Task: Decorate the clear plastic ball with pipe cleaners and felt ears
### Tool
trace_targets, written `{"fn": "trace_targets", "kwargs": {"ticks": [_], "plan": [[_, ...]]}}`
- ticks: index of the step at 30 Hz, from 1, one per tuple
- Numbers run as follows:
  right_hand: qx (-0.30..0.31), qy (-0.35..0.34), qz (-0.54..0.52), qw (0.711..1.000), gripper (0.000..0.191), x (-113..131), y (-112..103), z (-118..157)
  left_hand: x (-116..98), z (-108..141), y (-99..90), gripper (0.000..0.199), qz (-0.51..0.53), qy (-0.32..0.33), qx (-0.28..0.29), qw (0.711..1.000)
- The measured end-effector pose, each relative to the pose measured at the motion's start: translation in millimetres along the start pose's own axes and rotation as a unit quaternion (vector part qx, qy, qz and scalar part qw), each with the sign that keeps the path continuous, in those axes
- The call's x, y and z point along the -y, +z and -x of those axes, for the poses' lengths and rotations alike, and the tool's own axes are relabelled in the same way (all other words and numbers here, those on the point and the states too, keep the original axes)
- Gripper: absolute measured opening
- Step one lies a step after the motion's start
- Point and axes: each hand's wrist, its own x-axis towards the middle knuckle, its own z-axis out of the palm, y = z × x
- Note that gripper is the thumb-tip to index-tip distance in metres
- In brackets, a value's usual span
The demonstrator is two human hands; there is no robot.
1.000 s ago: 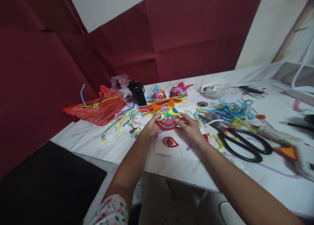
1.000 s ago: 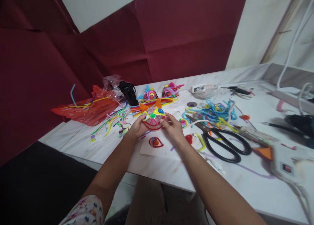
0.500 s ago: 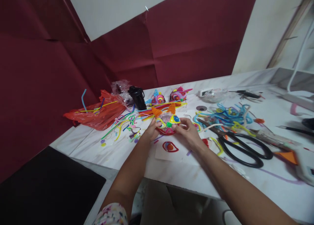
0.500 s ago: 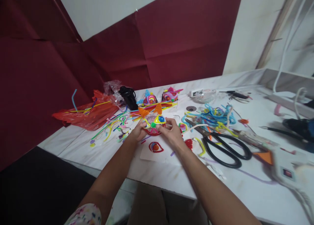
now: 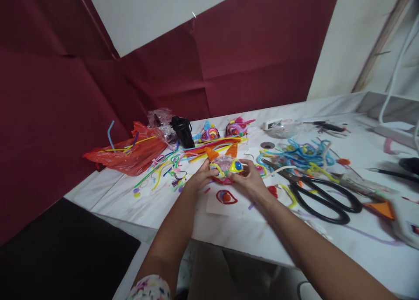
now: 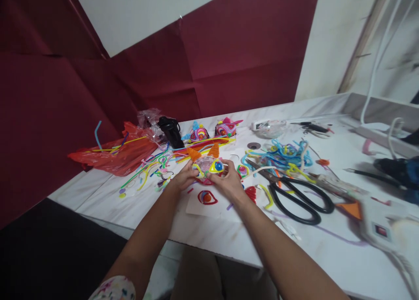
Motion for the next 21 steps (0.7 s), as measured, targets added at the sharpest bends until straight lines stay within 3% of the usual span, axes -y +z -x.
{"fn": "trace_targets", "kwargs": {"ticks": [9, 16, 21], "plan": [[-0.007, 0.014, 0.021, 1.000, 0.079, 4, 1, 3, -11, 4, -1.1, 0.080, -0.042, -0.027, 0.017, 0.999], [0.006, 0.003, 0.063, 0.998, 0.086, 1, 0, 3, -13, 3, -0.4, 0.078, -0.100, -0.026, -0.039, 0.994], [0.017, -0.003, 0.080, 0.997, 0.088, -1, -2, 3, -13, 2, -2.2, 0.087, -0.108, -0.030, -0.029, 0.993]]}}
